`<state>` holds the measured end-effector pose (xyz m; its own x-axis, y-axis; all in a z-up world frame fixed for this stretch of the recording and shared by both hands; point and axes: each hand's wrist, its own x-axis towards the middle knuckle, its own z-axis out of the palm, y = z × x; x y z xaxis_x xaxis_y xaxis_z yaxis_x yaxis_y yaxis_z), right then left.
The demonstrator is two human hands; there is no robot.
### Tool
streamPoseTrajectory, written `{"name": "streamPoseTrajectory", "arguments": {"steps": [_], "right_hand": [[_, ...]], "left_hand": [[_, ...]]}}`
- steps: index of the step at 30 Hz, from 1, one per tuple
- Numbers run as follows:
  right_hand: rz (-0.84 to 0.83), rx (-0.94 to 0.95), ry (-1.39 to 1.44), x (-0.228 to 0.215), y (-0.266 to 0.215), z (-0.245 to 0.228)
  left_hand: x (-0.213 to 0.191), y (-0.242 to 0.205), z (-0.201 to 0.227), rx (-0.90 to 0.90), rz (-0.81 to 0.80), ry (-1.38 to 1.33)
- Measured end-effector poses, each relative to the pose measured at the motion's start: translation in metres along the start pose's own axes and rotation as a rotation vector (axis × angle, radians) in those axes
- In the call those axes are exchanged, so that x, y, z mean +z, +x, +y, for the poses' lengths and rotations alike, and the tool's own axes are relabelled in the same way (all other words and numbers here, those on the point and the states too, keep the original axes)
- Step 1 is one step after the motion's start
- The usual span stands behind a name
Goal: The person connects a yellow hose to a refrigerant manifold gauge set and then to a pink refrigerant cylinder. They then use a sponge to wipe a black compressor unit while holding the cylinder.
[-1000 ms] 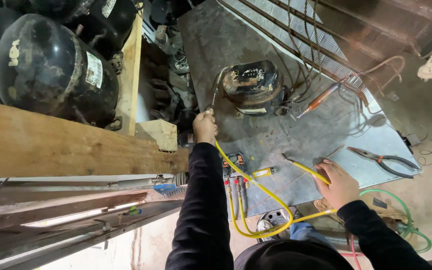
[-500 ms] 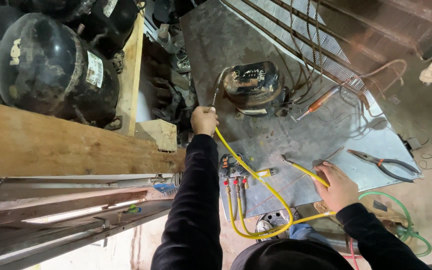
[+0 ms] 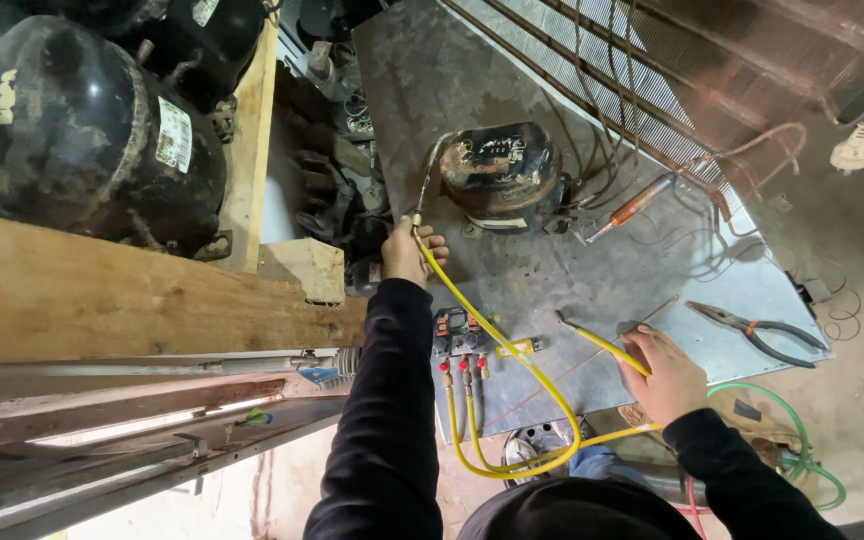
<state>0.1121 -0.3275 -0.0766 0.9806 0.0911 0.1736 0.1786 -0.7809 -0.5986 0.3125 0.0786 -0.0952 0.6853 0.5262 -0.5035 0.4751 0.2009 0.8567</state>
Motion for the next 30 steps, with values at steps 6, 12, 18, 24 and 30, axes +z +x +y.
{"name": "streamPoseTrajectory", "arguments": {"steps": [6, 12, 18, 24, 30], "right_hand": [[0.017, -0.008, 0.006, 0.001, 0.000, -0.001], [0.014, 0.013, 0.005, 0.001, 0.001, -0.003], [0.026, 0.012, 0.008, 0.000, 0.002, -0.007], [0.017, 0.038, -0.015, 0.003, 0.000, -0.001], [0.025, 0.030, -0.021, 0.003, 0.000, -0.003]], "left_hand": [[-0.008, 0.030, -0.030, 0.220, -0.018, 0.081], [-0.006, 0.016, 0.010, 0.278, 0.060, 0.576], [-0.004, -0.005, 0.026, 0.399, 0.071, 0.645], [-0.019, 0.053, -0.001, -0.033, -0.189, 0.276], [-0.005, -0.007, 0.044, 0.298, -0.038, 0.684]]}}
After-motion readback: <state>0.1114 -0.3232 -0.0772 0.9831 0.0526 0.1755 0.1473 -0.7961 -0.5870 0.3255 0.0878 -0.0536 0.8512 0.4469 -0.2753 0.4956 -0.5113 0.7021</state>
